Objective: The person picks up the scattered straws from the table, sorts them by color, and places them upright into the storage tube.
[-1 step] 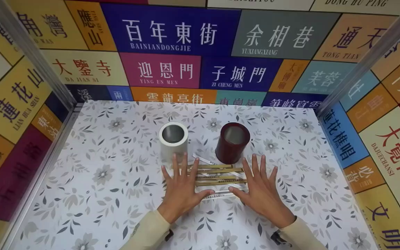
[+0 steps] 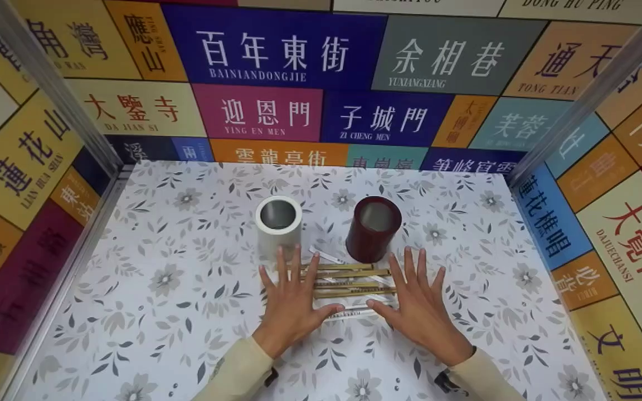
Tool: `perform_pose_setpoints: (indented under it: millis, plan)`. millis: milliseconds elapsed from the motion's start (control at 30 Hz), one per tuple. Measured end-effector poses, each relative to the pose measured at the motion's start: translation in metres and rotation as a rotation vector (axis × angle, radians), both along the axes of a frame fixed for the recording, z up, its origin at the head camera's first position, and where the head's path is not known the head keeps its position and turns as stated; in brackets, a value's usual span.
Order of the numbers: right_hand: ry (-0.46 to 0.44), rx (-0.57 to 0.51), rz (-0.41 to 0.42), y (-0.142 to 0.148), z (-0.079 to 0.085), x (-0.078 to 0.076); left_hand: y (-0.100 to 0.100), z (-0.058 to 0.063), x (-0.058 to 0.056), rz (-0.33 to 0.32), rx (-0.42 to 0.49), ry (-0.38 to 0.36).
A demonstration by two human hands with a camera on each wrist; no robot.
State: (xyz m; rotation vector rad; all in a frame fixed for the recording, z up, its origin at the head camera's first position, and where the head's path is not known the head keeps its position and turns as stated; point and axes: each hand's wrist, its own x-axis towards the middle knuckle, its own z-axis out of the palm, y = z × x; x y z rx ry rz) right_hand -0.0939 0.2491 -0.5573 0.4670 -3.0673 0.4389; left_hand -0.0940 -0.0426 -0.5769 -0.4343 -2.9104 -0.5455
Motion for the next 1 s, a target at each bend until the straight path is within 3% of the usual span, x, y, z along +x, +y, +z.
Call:
perform_pose_setpoints:
  millis: [267,400,500,600,733,833,1000]
  plan:
    - [0.015,0.036,0.001,-0.003,-0.003,-0.004,-0.005,0.000,0.002,0.002,-0.029,-0.013]
    - [0.015,0.031,0.005,-0.005,-0.005,-0.005,-0.011,0.002,0.007,0.009,0.047,-0.053]
    - [0.033,-0.038,0.022,-0.007,-0.008,-0.007,-0.021,0.003,0.009,0.058,0.161,-0.042]
    - [0.090,-0.133,0.069,-0.008,-0.015,-0.009,-0.035,0.002,0.008,0.147,0.312,-0.021]
    - [0.200,-0.217,0.183,-0.008,-0.026,-0.014,-0.056,-0.007,-0.002,0.240,0.597,-0.030]
    - [0.275,-0.232,0.265,-0.009,-0.036,-0.021,-0.068,-0.016,-0.014,0.244,0.758,-0.019]
    - [0.310,-0.246,0.362,-0.015,-0.048,-0.031,-0.081,-0.027,-0.035,0.209,0.836,-0.007]
